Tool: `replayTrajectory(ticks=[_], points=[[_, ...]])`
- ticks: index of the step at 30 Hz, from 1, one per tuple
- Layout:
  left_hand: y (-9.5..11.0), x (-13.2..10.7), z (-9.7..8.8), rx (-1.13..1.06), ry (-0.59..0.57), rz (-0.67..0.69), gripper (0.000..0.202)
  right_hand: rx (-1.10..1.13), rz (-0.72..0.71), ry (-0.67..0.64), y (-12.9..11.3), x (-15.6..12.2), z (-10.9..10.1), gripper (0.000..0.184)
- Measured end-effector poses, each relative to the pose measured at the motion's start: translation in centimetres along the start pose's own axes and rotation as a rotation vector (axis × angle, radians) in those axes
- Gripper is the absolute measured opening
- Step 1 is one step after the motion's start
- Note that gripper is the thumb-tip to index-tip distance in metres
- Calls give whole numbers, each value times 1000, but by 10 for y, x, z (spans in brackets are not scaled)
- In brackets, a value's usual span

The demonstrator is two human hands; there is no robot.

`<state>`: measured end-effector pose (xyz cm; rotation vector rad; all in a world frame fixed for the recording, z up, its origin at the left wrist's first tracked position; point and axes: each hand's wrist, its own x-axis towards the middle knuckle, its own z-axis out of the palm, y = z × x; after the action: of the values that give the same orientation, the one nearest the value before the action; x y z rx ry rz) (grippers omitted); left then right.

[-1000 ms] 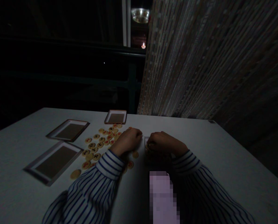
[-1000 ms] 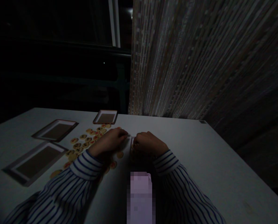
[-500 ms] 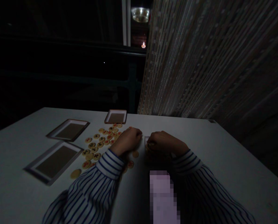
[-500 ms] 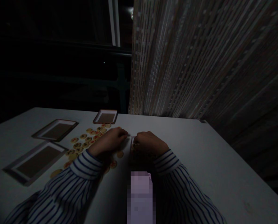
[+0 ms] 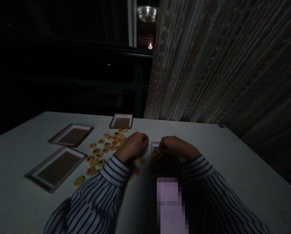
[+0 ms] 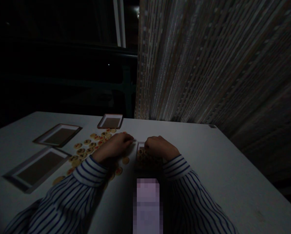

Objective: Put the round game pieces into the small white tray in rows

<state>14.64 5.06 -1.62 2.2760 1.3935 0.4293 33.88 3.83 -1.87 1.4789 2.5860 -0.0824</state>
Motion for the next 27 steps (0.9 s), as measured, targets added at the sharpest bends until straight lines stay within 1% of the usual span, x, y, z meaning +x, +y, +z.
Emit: replayTrajectory(ticks=[3,7,9,14,17,21,27], points=[[-2,1,2,61,-8,56,26,0,1,-17,0,0,0,26],[-5,3,4,60,28,52,27,4,-2,5,0,-1,-3,26],[-7,3,4,49,24,48,27,-9,19,55,1,-2,-6,26],[-9,3,3,31,41,41,28,-33,95,278,0,-4,-18,26],[-9,2,1,20,54,15,29,-20,122,369,-2,-6,-25,27],[-9,1,-2,12,80,12,30,6,133,434,-8,-7,-30,27],[-6,1,-4,10,105,26,32,32,130,486,-11,-8,-31,26]])
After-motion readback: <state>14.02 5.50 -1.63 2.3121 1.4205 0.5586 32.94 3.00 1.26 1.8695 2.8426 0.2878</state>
